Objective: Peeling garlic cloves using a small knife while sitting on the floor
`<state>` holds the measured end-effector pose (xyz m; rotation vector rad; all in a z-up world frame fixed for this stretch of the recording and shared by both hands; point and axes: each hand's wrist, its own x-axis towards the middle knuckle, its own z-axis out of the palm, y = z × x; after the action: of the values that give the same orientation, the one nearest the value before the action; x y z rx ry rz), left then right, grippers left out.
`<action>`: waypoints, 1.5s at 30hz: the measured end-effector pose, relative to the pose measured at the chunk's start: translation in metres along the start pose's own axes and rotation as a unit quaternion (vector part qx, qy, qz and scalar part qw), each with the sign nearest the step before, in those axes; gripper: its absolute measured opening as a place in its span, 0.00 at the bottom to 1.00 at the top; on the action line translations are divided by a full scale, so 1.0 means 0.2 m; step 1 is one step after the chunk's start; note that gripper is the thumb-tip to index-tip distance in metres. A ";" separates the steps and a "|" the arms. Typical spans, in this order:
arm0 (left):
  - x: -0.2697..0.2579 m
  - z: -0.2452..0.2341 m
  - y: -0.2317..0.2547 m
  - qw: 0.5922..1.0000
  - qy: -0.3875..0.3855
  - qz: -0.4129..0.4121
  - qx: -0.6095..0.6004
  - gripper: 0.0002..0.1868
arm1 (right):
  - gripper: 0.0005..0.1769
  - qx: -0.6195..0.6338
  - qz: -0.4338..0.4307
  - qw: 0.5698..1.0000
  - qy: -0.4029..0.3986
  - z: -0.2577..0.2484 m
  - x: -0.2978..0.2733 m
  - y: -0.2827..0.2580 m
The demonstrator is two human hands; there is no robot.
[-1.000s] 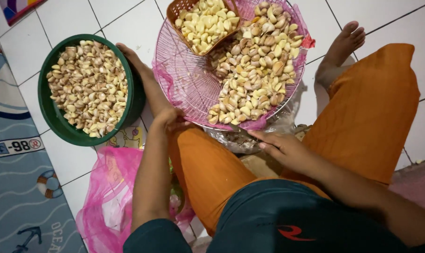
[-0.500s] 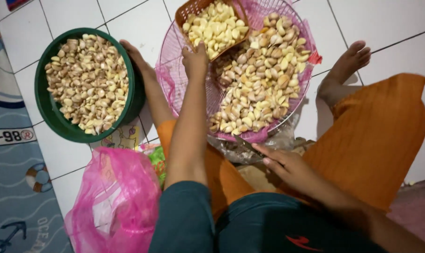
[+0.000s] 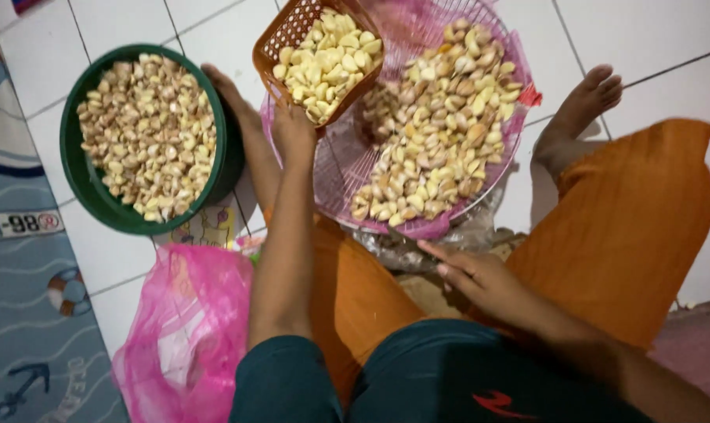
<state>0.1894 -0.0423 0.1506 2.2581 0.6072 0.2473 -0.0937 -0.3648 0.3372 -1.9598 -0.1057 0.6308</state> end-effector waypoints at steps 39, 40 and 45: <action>-1.38 -0.37 0.19 0.943 -0.233 0.236 0.037 0.17 | 0.19 0.146 0.110 0.955 0.233 -0.22 -0.01 0.00; -1.44 -0.29 0.06 0.899 -0.276 0.309 0.141 0.08 | 0.18 -0.025 0.117 0.984 0.135 -0.19 -0.03 0.10; -1.57 -0.09 -0.09 0.818 -0.359 0.394 0.215 0.12 | 0.18 -0.502 0.073 0.858 -0.077 -0.01 0.05 0.80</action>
<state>-0.0946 -0.1770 0.1535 2.6600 -0.7710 -0.3924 -0.1161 -0.4387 0.1965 -2.9379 -0.4657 0.9488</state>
